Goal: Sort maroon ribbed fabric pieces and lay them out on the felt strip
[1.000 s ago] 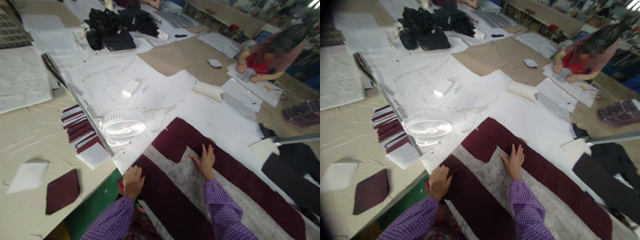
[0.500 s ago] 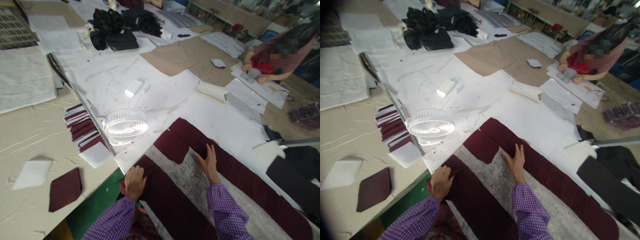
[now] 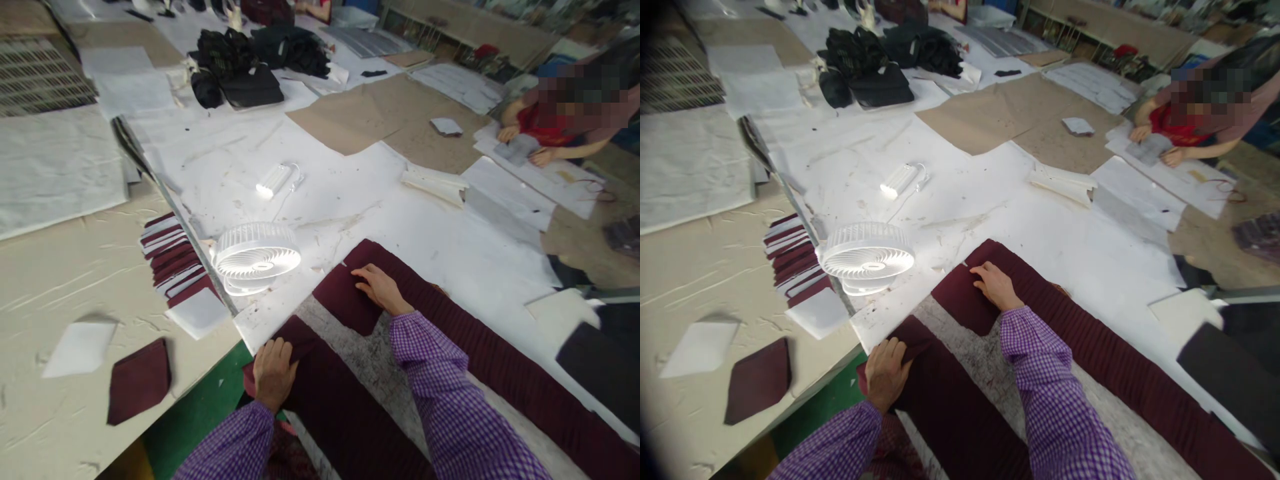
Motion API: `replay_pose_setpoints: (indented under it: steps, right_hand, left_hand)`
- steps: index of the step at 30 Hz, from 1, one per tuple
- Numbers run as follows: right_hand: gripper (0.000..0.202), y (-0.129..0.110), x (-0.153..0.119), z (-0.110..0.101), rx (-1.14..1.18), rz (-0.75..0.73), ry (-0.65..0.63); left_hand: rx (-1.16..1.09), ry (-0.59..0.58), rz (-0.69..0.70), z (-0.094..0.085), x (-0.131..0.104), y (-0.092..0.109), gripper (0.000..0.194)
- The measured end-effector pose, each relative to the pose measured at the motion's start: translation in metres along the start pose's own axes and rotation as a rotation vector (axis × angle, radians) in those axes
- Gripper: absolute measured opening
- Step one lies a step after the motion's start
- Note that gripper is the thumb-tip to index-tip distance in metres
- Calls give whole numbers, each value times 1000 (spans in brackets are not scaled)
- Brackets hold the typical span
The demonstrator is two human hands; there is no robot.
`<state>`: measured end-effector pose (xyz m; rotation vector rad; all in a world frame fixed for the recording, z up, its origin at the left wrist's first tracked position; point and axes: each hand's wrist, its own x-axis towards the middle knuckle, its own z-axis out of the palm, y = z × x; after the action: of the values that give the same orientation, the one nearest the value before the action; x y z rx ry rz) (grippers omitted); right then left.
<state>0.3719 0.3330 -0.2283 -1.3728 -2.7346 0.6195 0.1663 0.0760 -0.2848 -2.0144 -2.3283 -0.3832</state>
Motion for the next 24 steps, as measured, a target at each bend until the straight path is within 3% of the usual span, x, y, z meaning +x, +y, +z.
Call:
replay_pose_setpoints:
  steps: [5, 10, 14, 19, 24]
  right_hand:
    - [21, -1, 27, -5, -77, 9, -127]
    - [16, -2, 34, -4, -121, 1, -187]
    - [16, -3, 27, -2, -109, -19, -168]
    - [36, 12, 8, 1, -49, 101, -127]
    - [28, 24, -3, 3, -43, 197, -153]
  left_hand:
    - [0, -2, 0, 1, 0, 0, 12]
    - [-2, -8, -15, -1, 1, 1, 11]
    - [-7, -15, -27, -4, 3, 2, 10]
    - [-7, -25, -37, -4, 3, 2, 9]
    - [-14, -38, -39, -4, 2, 1, 12]
